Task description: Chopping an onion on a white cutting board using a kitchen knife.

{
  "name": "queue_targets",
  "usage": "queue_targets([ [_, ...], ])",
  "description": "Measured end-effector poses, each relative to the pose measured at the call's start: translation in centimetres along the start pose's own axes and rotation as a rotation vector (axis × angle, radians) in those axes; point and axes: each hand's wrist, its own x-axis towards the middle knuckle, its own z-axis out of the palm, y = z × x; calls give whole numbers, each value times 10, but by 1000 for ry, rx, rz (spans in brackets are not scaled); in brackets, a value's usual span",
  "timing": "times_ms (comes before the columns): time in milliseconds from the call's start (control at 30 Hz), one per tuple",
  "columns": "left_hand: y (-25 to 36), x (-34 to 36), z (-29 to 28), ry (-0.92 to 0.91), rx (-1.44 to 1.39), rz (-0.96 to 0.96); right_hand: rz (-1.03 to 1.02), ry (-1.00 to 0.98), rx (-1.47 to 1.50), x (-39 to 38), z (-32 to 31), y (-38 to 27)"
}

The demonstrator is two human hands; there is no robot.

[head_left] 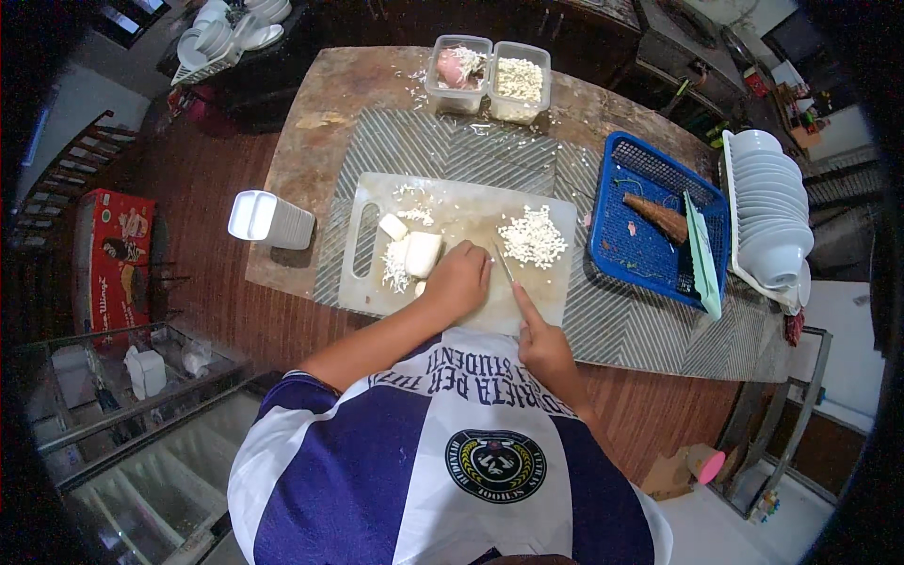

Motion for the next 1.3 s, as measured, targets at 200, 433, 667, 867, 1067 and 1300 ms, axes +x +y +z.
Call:
queue_targets([
  [200,-3,0,3,12,13,11,-60,-3,-31,-4,-1,-2],
  [433,-3,-1,2,-8,-6,-21,-65,-13,-14,0,3,6],
  [667,-1,0,0,-18,-17,-48,-7,-119,-46,7,3,11],
  [867,-2,-4,-2,15,-78,13,-4,-46,-13,2,0,7],
  [1067,6,-5,-17,98,-126,50,-50,-46,-3,0,-3,5],
  [1300,6,-10,-26,15,-34,40,-54,-81,-37,8,-2,15],
])
